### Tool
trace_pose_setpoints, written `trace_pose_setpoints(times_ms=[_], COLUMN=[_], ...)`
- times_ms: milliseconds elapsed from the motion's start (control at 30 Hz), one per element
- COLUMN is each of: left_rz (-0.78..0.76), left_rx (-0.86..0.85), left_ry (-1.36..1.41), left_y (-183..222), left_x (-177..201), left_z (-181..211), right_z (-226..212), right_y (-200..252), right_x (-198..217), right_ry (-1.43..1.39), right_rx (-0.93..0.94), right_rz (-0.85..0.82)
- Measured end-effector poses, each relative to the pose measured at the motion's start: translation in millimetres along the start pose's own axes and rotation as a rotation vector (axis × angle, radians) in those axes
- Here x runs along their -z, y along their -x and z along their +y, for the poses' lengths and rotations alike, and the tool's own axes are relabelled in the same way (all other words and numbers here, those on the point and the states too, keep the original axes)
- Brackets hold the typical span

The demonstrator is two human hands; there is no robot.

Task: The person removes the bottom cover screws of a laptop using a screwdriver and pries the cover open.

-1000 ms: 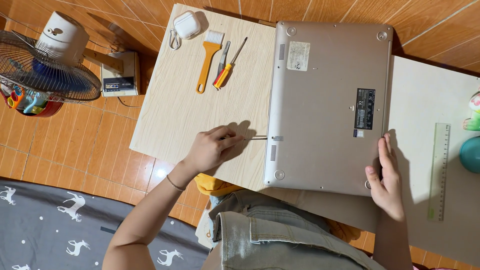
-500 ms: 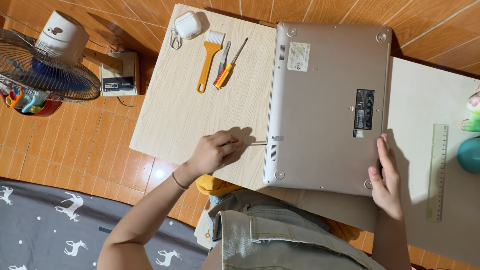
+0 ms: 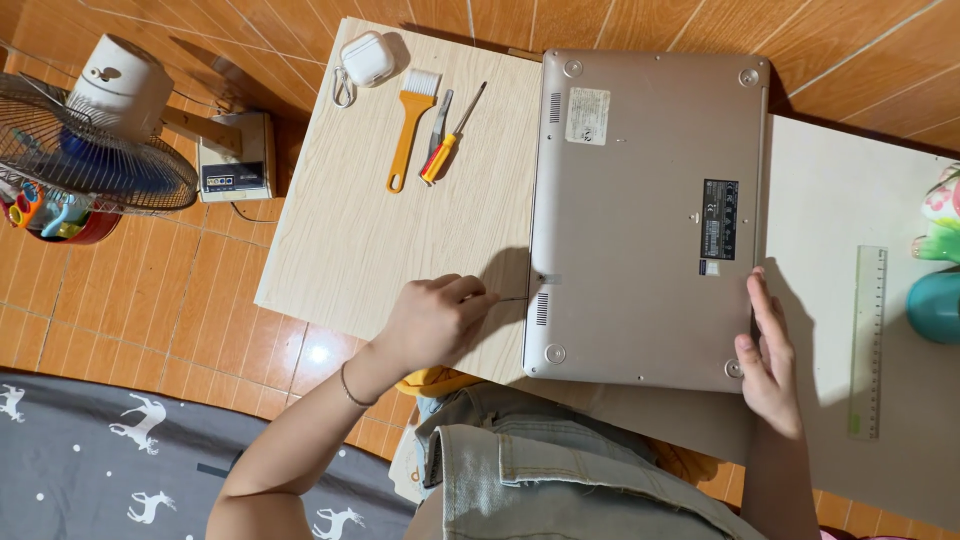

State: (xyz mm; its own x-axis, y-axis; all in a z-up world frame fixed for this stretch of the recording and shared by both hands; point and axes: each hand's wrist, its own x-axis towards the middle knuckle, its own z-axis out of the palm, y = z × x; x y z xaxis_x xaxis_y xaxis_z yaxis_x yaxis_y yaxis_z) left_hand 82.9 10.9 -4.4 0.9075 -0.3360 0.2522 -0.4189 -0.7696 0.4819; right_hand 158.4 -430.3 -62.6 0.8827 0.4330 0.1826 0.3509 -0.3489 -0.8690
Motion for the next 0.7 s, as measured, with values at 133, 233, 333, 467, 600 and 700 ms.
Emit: trace_pose_setpoints(times_ms=[133,233,333,467,600,700], left_rz=[-0.017,0.029,0.109,0.114,0.161,0.232], left_rx=[-0.008,0.062,0.127,0.231,0.338,0.338], left_ry=[-0.136,-0.025,0.057,0.058,0.064,0.031], left_y=[1.1,7.1,20.8,36.6,44.4,40.1], left_x=[1.8,-10.2,-29.4,-53.0,-70.8,-66.4], left_z=[9.3,-2.6,-7.6,15.9,42.9,48.1], right_z=[-1.3,-1.5,0.9,0.6,-3.0,-2.0], right_y=[-0.7,0.0,-1.7,-0.8,-2.4,-2.3], right_x=[-0.5,1.1,0.4,-0.5,-2.1,-3.3], right_ry=[0.012,0.032,0.063,0.096,0.142,0.148], right_rx=[-0.021,-0.021,-0.010,-0.010,-0.007,-0.011], right_rz=[-0.005,-0.006,-0.010,-0.004,0.004,0.009])
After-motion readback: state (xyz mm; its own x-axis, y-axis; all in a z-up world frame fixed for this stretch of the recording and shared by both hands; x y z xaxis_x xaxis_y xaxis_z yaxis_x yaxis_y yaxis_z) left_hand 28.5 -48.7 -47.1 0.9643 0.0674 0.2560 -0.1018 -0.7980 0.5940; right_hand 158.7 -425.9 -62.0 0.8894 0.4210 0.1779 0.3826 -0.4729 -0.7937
